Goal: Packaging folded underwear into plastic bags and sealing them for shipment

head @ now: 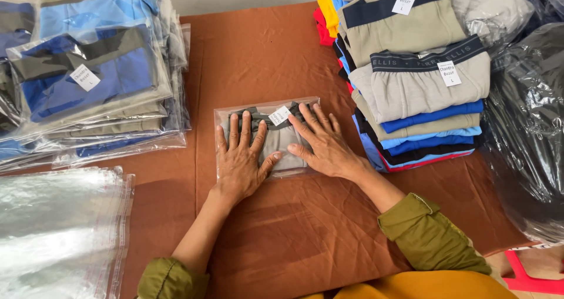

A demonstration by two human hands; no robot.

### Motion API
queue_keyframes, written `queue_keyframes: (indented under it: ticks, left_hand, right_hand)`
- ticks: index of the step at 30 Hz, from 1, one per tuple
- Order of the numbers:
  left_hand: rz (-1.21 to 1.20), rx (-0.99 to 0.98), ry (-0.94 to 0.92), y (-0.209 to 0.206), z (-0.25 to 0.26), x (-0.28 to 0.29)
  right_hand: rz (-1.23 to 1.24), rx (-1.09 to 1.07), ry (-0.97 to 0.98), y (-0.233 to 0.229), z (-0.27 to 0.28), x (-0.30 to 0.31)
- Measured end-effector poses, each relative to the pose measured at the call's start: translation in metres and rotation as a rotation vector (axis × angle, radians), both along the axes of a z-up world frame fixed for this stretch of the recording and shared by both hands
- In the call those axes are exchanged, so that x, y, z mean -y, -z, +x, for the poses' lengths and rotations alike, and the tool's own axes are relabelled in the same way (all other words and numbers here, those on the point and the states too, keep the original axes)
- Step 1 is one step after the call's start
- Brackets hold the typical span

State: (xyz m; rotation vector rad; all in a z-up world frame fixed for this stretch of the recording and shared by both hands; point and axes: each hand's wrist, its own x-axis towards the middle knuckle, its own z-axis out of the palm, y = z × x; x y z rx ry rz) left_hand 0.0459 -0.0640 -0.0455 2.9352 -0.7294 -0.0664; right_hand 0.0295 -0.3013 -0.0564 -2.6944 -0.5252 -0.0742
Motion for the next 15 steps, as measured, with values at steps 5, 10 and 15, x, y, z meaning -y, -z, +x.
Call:
queue_keyframes:
  ticks: [5, 10, 15]
  left_hand:
    - [-0.016, -0.032, -0.014, 0.0017, -0.0012, -0.001]
    - [-0.013, -0.032, -0.012, 0.0062, 0.0008, -0.0019]
    - [-0.04, -0.037, 0.0, 0.0077, 0.0023, -0.002]
  right_hand:
    - [-0.022, 0.007, -0.016, -0.0006, -0.0001, -0.001]
    - [-0.036, 0.014, -0.012, -0.0049, -0.0016, -0.0032]
    - [-0.059, 0.019, -0.013, -0.0076, -0.0012, -0.0032]
